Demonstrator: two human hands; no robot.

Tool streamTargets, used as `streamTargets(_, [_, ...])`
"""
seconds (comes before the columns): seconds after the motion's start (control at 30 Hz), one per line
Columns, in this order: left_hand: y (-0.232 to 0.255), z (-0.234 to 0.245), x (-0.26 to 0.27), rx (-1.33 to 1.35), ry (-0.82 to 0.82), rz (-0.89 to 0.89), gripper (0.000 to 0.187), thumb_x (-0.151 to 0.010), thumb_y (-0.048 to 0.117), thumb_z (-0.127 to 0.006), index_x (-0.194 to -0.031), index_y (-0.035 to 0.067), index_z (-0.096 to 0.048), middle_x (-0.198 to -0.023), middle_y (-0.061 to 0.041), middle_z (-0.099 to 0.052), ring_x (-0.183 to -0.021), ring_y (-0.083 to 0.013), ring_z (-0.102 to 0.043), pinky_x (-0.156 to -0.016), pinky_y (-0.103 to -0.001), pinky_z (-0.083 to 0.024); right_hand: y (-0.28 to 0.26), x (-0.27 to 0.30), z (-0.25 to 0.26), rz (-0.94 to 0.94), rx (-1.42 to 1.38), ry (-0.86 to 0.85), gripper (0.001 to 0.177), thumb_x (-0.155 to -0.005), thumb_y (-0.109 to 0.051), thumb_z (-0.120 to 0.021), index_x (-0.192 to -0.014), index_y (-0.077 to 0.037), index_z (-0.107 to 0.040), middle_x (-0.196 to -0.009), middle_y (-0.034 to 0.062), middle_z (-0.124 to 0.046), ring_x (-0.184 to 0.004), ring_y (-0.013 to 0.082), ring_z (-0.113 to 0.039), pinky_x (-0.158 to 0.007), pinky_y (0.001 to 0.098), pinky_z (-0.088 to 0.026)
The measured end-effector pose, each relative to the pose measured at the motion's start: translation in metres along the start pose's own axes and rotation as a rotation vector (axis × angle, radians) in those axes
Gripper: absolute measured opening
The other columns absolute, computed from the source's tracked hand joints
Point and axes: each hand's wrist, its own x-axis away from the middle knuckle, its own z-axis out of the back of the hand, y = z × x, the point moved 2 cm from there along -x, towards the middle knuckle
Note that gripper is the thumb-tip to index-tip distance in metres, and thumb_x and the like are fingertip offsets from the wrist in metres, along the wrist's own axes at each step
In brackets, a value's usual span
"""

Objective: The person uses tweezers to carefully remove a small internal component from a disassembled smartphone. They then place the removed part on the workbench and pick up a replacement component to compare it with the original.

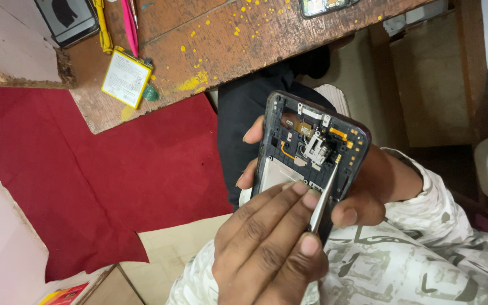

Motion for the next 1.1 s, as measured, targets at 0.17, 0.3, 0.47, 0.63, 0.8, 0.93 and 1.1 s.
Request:
streamTargets(0.17, [-0.002,0.001,-0.001,0.046,0.019,0.047,0.013,-0.082,-0.01,-0.069,-0.082,-0.001,-0.06,-0.094,-0.022,-0.073,-0.092,-0.0365,-0.079,-0.083,-0.049,-0.069,-0.006,-0.005,0.0,-0.086,-0.007,-0.008,0.103,-0.087,-0.046,-0.085,-0.153,0.009,-0.029,-0.141,0.0265,-0.057,-0.131,0.0368,-0.067,-0.117,0.051,-0.057])
streamTargets(0.3, [-0.005,0.014,-0.003,0.142,-0.128,0.185,0.014,-0.08,-0.008,-0.071,-0.091,-0.013,-0.063,-0.093,-0.026,-0.071,-0.092,-0.039,-0.077,-0.083,-0.049,-0.065,-0.008,-0.005,-0.001,-0.082,-0.002,0.0,0.103,-0.087,-0.047,-0.085,-0.151,0.013,-0.03,-0.14,0.0261,-0.06,-0.128,0.0346,-0.067,-0.116,0.047,-0.056])
streamTargets(0.47, [-0.007,0.005,0.006,0.109,0.048,0.305,0.016,-0.085,-0.006,-0.063,-0.095,-0.019,-0.062,-0.097,-0.027,-0.071,-0.094,-0.0366,-0.078,-0.093,-0.053,-0.064,-0.004,-0.006,0.0,-0.123,-0.074,-0.063,0.104,-0.085,-0.046,-0.084,-0.151,0.009,-0.025,-0.132,0.0238,-0.065,-0.123,0.0296,-0.067,-0.112,0.0441,-0.054])
streamTargets(0.63, [-0.006,0.016,0.01,0.076,-0.022,0.21,0.008,-0.087,-0.002,-0.064,-0.086,-0.01,-0.064,-0.094,-0.024,-0.073,-0.094,-0.0365,-0.079,-0.088,-0.048,-0.066,-0.005,0.013,0.004,-0.061,0.047,-0.07,0.098,-0.088,-0.046,-0.081,-0.152,0.008,-0.033,-0.133,0.0208,-0.067,-0.124,0.0281,-0.067,-0.117,0.0448,-0.05])
streamTargets(0.8, [-0.003,0.009,0.011,0.153,0.048,0.224,0.009,-0.087,0.003,-0.072,-0.088,-0.005,-0.067,-0.092,-0.019,-0.075,-0.093,-0.0331,-0.081,-0.084,-0.046,-0.069,0.001,0.014,0.008,-0.003,0.085,-0.158,0.087,-0.092,-0.046,-0.076,-0.15,0.006,-0.038,-0.136,0.02,-0.067,-0.127,0.031,-0.066,-0.121,0.049,-0.046])
streamTargets(0.93, [-0.011,0.013,0.002,0.185,-0.04,0.056,0.011,-0.086,0.005,-0.076,-0.091,0.002,-0.067,-0.093,-0.017,-0.075,-0.093,-0.0335,-0.08,-0.083,-0.044,-0.068,-0.001,0.008,0.008,0.019,0.1,-0.184,0.078,-0.095,-0.046,-0.071,-0.148,0.004,-0.042,-0.139,0.0194,-0.067,-0.129,0.0333,-0.065,-0.124,0.0523,-0.043])
streamTargets(1.1, [-0.015,0.017,0.003,0.251,-0.081,0.034,0.017,-0.088,0.008,-0.076,-0.096,0.0,-0.064,-0.095,-0.02,-0.074,-0.094,-0.036,-0.079,-0.084,-0.046,-0.066,0.001,0.01,0.009,0.065,0.096,-0.126,0.072,-0.095,-0.047,-0.072,-0.142,0.004,-0.051,-0.134,0.0201,-0.071,-0.129,0.035,-0.07,-0.125,0.0549,-0.046])
